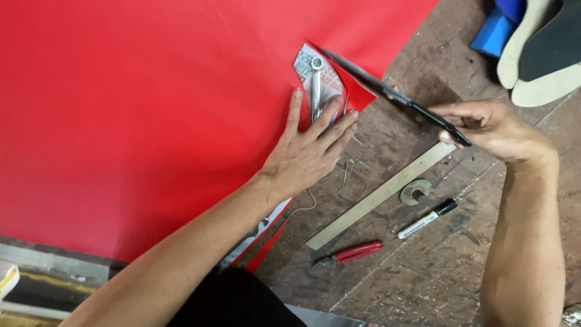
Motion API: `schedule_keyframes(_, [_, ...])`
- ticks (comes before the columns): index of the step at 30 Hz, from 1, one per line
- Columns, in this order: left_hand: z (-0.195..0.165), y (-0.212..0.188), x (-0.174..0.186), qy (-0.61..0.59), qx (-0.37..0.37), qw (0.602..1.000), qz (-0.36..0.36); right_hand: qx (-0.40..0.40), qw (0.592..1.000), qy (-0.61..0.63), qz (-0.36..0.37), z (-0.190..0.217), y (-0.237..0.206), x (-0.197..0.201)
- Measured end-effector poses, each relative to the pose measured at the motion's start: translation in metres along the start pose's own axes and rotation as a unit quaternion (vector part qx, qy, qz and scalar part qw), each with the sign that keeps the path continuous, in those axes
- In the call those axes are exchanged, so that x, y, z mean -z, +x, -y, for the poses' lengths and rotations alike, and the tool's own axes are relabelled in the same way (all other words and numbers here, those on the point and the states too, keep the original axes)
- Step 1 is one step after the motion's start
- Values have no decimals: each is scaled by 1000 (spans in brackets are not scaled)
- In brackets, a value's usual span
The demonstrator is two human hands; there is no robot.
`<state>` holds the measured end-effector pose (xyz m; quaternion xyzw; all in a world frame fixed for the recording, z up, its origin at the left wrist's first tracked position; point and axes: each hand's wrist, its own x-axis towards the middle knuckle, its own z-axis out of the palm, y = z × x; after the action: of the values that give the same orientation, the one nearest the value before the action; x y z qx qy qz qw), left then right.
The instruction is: The person cuts a large red sheet of fabric or vinyl with scissors, following a curved paper template laid on top. They hold the template and material steady with one hand while cutting along the outline, then use a chalk stick to mark the cut piece.
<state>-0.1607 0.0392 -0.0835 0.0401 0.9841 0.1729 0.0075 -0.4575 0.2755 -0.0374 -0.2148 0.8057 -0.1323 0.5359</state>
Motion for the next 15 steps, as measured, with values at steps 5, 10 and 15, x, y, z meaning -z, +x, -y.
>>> schedule_keyframes(5, [-7,-5,1,28,-25,999,22,16,997,69,14,-19,-20,-3])
schedule_keyframes(10, [-9,-3,13,44,-60,997,16,111,933,342,-20,-52,-77,-57])
schedule_keyframes(15, [9,32,2,-36,-65,997,-10,101,902,381,-176,-71,-150,-163])
